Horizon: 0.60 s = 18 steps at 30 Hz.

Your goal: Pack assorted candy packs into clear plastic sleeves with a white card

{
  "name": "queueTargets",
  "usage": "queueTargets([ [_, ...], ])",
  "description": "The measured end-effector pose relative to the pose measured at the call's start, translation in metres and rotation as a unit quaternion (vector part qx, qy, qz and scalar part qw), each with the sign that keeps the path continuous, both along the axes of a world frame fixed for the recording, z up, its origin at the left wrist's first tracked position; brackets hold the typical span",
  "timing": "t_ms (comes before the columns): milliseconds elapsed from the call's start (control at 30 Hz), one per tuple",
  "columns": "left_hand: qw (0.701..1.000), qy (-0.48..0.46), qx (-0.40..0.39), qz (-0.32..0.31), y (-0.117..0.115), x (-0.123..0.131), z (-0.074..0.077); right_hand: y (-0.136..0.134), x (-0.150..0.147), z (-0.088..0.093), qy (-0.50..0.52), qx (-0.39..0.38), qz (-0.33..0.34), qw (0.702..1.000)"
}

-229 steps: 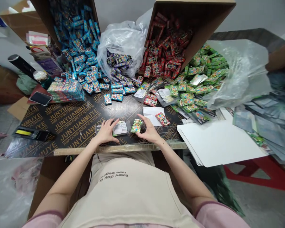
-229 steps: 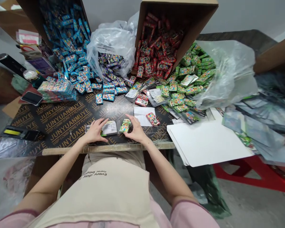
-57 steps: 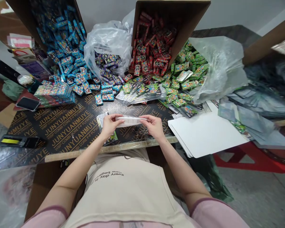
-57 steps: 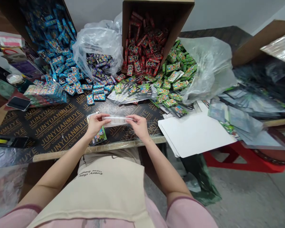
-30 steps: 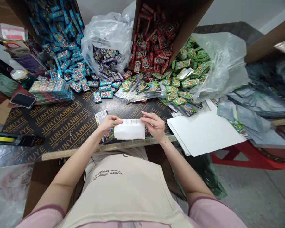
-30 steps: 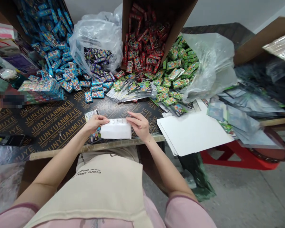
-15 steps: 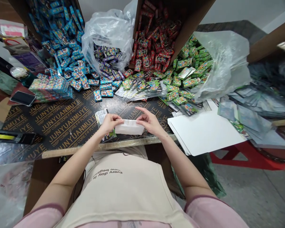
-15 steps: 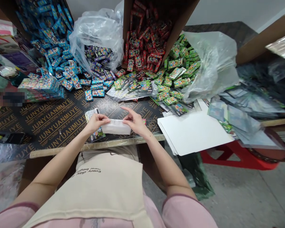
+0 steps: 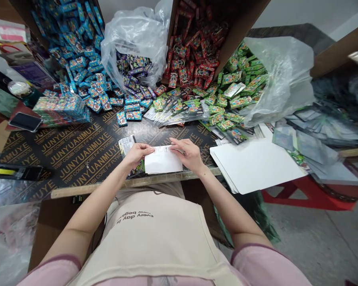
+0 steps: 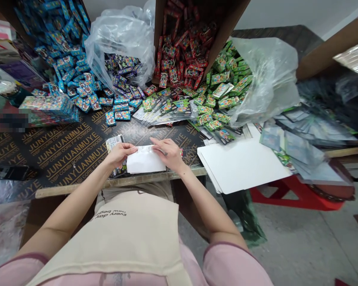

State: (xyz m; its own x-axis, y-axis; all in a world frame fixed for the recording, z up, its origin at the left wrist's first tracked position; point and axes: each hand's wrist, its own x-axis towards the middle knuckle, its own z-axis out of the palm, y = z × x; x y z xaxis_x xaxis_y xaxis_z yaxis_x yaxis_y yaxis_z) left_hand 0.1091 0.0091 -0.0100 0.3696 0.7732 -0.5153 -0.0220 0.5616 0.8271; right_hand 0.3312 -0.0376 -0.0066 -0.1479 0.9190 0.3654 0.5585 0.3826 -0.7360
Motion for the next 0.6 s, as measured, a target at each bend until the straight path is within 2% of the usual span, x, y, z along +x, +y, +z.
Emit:
queueTargets([
  [167, 1.0, 0.017, 0.023, 0.009, 0.001, 0.002, -0.005, 0.001, 0.004, 0.003, 0.099, -0.027, -0.009, 0.995],
  [267, 0.997, 0.053, 0.05, 0.025, 0.004, 0.003, -0.012, 0.004, 0.021, -0.001, 0.109, 0.001, -0.123, 0.986],
  [333, 0.995, 0.075, 0.062, 0.034, 0.006, 0.004, -0.018, 0.001, 0.036, -0.011, 0.058, 0.002, -0.178, 0.982],
  [433, 0.99, 0.113, 0.079, 0.026, 0.011, 0.01, -0.028, -0.012, 0.054, -0.039, -0.079, -0.07, -0.135, 0.985],
  [500, 0.984, 0.146, 0.097, 0.015, 0.015, 0.018, -0.035, -0.023, 0.059, -0.056, -0.14, -0.113, -0.122, 0.976],
  [600, 0.972, 0.196, 0.126, 0.014, 0.021, 0.036, -0.05, -0.031, 0.059, -0.067, -0.161, -0.088, -0.19, 0.965],
])
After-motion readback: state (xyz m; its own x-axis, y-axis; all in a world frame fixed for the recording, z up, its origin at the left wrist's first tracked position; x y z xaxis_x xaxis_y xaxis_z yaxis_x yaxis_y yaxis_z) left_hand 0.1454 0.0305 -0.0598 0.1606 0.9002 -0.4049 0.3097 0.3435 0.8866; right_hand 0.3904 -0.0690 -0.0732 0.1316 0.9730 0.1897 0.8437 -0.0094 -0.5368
